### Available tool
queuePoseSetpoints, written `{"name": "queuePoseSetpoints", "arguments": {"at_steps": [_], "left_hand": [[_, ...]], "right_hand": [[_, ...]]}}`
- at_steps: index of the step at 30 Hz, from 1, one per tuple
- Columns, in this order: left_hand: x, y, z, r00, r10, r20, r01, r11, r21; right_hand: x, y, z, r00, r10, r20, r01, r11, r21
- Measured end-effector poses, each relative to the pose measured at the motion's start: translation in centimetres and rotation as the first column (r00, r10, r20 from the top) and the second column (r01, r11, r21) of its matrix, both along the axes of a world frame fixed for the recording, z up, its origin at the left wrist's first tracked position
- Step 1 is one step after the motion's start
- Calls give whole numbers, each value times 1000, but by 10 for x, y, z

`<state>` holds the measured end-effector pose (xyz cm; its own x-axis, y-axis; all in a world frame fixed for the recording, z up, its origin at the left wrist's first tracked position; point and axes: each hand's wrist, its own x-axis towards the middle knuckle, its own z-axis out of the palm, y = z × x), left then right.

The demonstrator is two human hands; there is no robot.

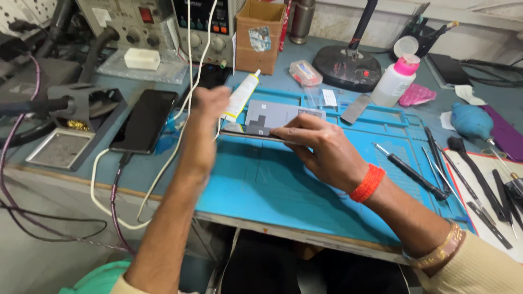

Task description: The person heats the edge of an opened smartphone with a hot air gun while holding the device steady, then pries at its frame. They use a screwdriver to work on the phone's internal components and use tweezers to handle small parts, repositioning the phone on a blue repair mat throughout.

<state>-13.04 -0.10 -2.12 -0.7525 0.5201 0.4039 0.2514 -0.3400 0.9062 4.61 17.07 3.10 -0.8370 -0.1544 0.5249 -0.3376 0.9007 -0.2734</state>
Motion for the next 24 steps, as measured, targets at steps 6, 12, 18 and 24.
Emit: {"name": "queuePoseSetpoints", "arguments": {"at_steps": [6, 12, 18, 24], "left_hand": [[-13, 2, -21, 995, 5, -100, -13, 997, -77], [-20, 0, -15, 997, -73, -39, 76, 991, 110], [14, -11, 21, 999, -14, -39, 20, 983, 184], [-1, 2, -5, 994, -107, -32, 112, 956, 272]], "right_hand": [[0, 0, -2, 1000, -4, 3, 4, 999, 46], [2, -5, 0, 999, -35, -23, 35, 999, 3], [9, -5, 7, 998, -11, -56, 9, 1000, -26], [12, 1, 5, 997, -44, -68, 38, 996, -86]]}}
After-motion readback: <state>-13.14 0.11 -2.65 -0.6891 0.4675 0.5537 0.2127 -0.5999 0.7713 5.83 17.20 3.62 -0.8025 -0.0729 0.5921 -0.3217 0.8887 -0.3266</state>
